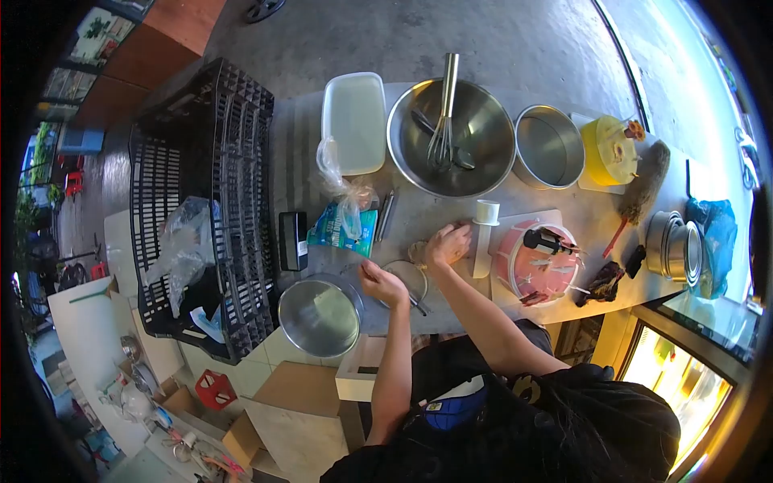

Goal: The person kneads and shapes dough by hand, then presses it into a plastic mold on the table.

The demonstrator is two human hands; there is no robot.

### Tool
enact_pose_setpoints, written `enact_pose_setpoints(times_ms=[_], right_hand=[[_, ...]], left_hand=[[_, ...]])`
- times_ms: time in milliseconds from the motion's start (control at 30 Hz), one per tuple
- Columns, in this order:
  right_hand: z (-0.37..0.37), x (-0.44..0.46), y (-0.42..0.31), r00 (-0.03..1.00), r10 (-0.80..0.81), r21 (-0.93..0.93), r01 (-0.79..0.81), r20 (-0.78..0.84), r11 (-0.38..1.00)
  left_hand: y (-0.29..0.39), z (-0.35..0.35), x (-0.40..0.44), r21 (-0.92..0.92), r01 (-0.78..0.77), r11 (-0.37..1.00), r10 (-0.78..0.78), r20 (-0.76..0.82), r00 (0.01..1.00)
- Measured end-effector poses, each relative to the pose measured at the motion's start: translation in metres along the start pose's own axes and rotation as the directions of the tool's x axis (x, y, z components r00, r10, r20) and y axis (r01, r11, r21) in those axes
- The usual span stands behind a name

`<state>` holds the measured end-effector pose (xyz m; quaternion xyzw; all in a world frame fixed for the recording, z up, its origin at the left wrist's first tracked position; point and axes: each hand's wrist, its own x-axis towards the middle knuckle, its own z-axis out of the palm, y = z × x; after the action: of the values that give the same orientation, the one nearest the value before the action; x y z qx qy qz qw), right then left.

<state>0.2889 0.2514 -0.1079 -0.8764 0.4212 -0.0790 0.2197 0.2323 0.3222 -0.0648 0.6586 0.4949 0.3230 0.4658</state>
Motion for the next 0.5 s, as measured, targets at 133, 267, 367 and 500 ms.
enact_pose_setpoints(times_ms=[133, 267, 367, 500], right_hand=[[0.006, 0.004, 0.000, 1.000, -0.030, -0.014, 0.029, -0.010, 0.999], [0.013, 0.007, 0.002, 0.994, -0.089, 0.058, 0.093, -0.063, 0.994], [0.018, 0.009, -0.003, 0.994, -0.087, 0.093, 0.093, -0.064, 0.991], [0.021, 0.010, -0.004, 0.993, -0.109, 0.097, 0.113, -0.040, 0.989]], left_hand=[[-0.018, -0.011, -0.011, 0.006, 0.057, 0.998, -0.057, 0.046, 0.997], [-0.010, -0.006, -0.020, 0.092, 0.027, 0.995, -0.037, 0.105, 0.994], [-0.018, 0.005, -0.015, 0.194, -0.070, 0.979, 0.043, 0.137, 0.990], [-0.029, 0.022, -0.012, 0.265, -0.207, 0.942, 0.176, 0.135, 0.975]])
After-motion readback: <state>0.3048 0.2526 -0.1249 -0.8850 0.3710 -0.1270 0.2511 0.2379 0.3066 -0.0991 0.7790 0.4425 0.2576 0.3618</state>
